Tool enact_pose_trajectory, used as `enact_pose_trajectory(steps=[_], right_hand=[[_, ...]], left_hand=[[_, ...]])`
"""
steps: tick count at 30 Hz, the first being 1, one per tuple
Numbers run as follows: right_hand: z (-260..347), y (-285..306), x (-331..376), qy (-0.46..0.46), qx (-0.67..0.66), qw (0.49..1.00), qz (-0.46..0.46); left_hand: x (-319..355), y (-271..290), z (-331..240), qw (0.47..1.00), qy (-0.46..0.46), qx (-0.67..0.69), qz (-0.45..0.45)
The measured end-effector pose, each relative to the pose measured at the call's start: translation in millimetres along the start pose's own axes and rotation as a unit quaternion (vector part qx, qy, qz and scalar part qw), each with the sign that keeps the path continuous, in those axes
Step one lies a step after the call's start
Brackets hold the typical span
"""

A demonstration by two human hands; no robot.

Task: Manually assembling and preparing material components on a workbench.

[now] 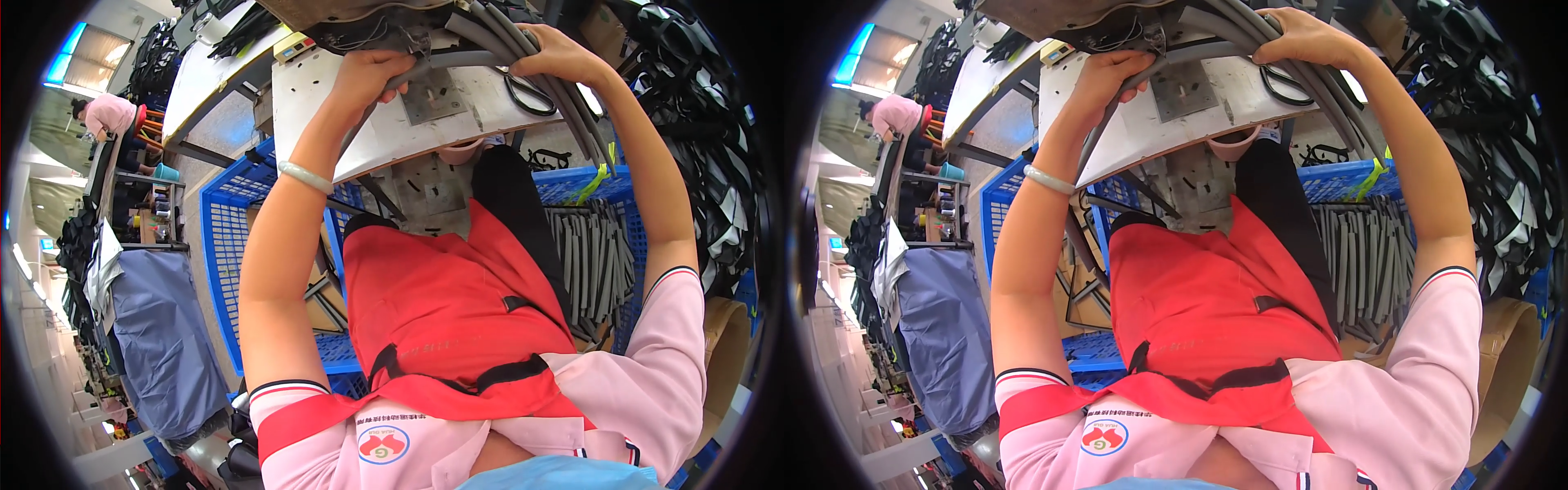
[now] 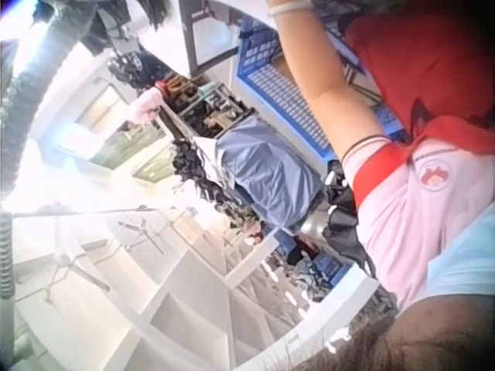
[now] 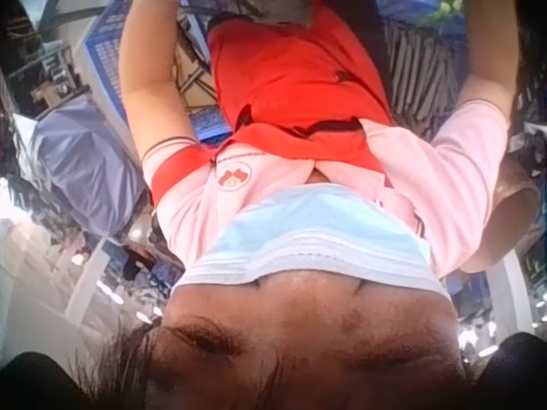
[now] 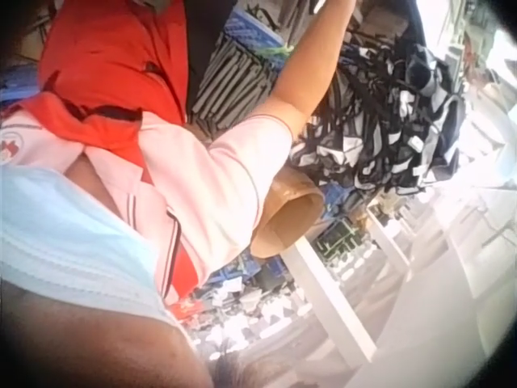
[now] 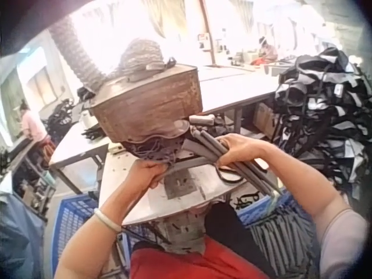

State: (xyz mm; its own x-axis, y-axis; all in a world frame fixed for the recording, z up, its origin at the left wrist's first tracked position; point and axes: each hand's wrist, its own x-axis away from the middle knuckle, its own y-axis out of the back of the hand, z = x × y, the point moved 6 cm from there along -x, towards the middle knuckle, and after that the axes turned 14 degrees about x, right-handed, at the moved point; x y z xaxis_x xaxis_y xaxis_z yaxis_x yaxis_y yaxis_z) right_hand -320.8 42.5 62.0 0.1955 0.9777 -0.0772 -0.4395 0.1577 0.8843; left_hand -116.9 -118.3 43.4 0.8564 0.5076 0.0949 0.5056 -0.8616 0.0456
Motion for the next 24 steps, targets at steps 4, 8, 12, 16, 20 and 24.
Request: enact_pose_trajectory(steps=[4,8,12,16,20,24], right_hand=[[-15,1,14,-0.053,-0.048,0.997,-0.019],[-20,8,93,-0.129,-0.343,0.925,-0.106],[-107,-93,172,-0.167,-0.558,0.802,-0.135],[-118,-194,254,-0.27,-0.714,0.612,-0.207],[-172,-208,333,-0.376,-0.655,0.587,-0.291],[-192,-257,381,-0.468,-0.429,0.764,-0.116]], left_hand=[[-7,19,20,0.993,-0.019,0.088,-0.071],[11,45,63,0.991,0.009,0.026,-0.13],[34,54,89,0.971,-0.025,-0.149,-0.184],[42,54,95,0.965,-0.055,-0.128,-0.224],[39,45,97,0.963,-0.083,-0.153,-0.204],[44,42,93,0.945,-0.106,-0.218,-0.22]])
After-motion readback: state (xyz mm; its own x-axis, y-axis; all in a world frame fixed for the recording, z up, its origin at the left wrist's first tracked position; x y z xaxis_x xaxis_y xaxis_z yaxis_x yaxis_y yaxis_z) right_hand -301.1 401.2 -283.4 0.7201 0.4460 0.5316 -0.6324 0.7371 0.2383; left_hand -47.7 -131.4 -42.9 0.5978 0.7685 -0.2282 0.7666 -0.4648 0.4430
